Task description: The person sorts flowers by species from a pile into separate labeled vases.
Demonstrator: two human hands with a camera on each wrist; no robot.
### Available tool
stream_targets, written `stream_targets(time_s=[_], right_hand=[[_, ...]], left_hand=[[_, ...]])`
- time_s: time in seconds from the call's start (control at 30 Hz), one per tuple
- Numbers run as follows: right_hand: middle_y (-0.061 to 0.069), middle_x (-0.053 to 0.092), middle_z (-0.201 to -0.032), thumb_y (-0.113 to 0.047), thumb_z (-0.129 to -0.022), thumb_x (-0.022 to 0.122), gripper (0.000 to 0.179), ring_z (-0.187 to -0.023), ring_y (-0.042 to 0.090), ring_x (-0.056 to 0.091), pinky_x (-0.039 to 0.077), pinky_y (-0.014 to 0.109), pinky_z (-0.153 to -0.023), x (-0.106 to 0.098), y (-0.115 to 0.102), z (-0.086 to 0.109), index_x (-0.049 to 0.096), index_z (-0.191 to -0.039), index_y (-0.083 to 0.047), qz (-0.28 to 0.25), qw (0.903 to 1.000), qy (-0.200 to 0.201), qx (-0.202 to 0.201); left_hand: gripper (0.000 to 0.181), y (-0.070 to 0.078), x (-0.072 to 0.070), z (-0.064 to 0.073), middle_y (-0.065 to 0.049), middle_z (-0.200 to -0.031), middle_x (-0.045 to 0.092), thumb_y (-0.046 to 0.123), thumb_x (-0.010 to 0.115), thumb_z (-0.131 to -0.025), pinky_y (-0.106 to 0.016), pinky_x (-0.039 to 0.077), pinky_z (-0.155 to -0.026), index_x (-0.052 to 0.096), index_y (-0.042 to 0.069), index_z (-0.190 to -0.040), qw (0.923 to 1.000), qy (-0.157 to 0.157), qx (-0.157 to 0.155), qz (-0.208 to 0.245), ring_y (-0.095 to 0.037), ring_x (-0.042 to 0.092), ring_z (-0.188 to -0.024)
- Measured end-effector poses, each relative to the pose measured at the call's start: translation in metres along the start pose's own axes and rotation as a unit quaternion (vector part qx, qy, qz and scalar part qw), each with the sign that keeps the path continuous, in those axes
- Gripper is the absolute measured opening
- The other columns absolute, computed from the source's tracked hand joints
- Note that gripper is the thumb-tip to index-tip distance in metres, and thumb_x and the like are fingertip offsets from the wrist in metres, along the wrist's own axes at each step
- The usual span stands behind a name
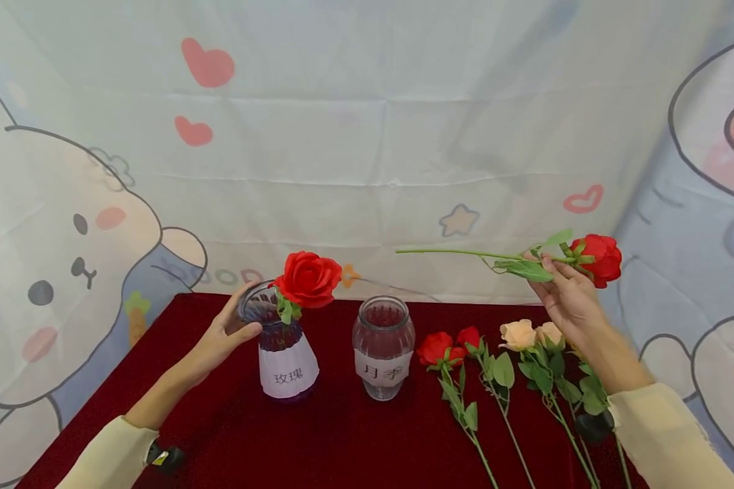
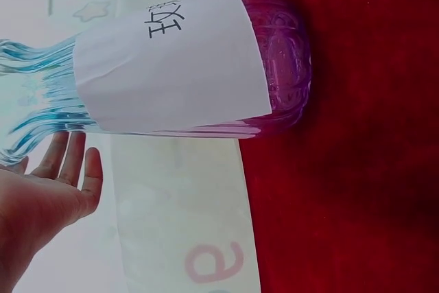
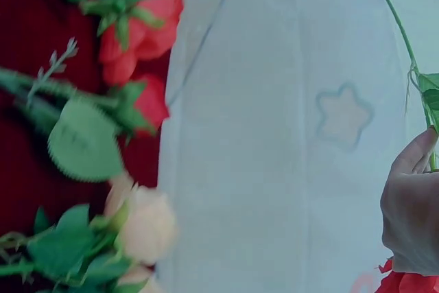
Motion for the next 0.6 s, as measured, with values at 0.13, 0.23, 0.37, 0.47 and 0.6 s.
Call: stream_targets(time_s=[0.13, 0.23, 0.37, 0.47, 0.6], right_hand=[[0.012, 0.073, -0.123, -0.001, -0.107, 0.041, 0.030, -0.114, 0.023, 0.072, 0.058, 0.032, -0.094, 0.024, 0.015, -0.004, 0.067, -0.122, 0.000, 0.020, 0.9996, -0.019, 0.010], [0.012, 0.072, -0.125, -0.001, -0.108, 0.040, 0.030, -0.115, 0.022, 0.072, 0.058, 0.032, -0.095, 0.039, 0.027, -0.006, 0.066, -0.121, 0.001, 0.024, 0.9990, -0.033, 0.017], [0.013, 0.071, -0.125, -0.001, -0.108, 0.039, 0.029, -0.116, 0.022, 0.071, 0.057, 0.032, -0.096, 0.056, 0.039, -0.009, 0.066, -0.118, 0.003, 0.042, 0.9979, -0.047, 0.018], [0.011, 0.072, -0.124, -0.001, -0.108, 0.040, 0.028, -0.115, 0.021, 0.072, 0.057, 0.030, -0.096, 0.066, 0.046, -0.010, 0.067, -0.116, 0.003, 0.059, 0.9968, -0.051, 0.018], [0.011, 0.073, -0.123, -0.002, -0.108, 0.041, 0.027, -0.116, 0.020, 0.071, 0.056, 0.029, -0.098, 0.076, 0.053, -0.011, 0.066, -0.116, 0.001, 0.080, 0.9948, -0.061, 0.017]], left_hand=[[0.075, 0.000, 0.000, 0.000, -0.020, -0.152, 0.042, 0.022, 0.062, -0.102, -0.035, 0.052, -0.094, 0.019, 0.031, -0.163, 1.0000, 0.001, -0.002, -0.004, -0.026, 0.059, -0.112], [0.075, 0.001, 0.000, 0.001, -0.021, -0.152, 0.042, 0.022, 0.062, -0.102, -0.033, 0.052, -0.094, 0.019, 0.030, -0.164, 1.0000, 0.000, -0.002, -0.007, -0.024, 0.059, -0.111], [0.075, 0.002, 0.001, 0.000, -0.021, -0.152, 0.043, 0.023, 0.061, -0.102, -0.035, 0.051, -0.096, 0.019, 0.031, -0.163, 1.0000, -0.001, -0.002, -0.004, -0.025, 0.059, -0.112], [0.074, 0.001, 0.001, 0.000, -0.020, -0.152, 0.043, 0.022, 0.061, -0.103, -0.036, 0.051, -0.096, 0.020, 0.032, -0.163, 1.0000, -0.001, -0.002, -0.002, -0.025, 0.058, -0.113], [0.075, 0.000, 0.001, 0.001, -0.018, -0.155, 0.042, 0.020, 0.061, -0.103, -0.033, 0.050, -0.097, 0.018, 0.032, -0.163, 1.0000, -0.001, 0.003, 0.000, -0.023, 0.057, -0.119]])
Point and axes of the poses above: each hand's wrist, its own z-axis away from the middle knuckle, its own x-axis out of the palm, y = z × x, the point moved 7 cm from there along -z, towards the middle knuckle
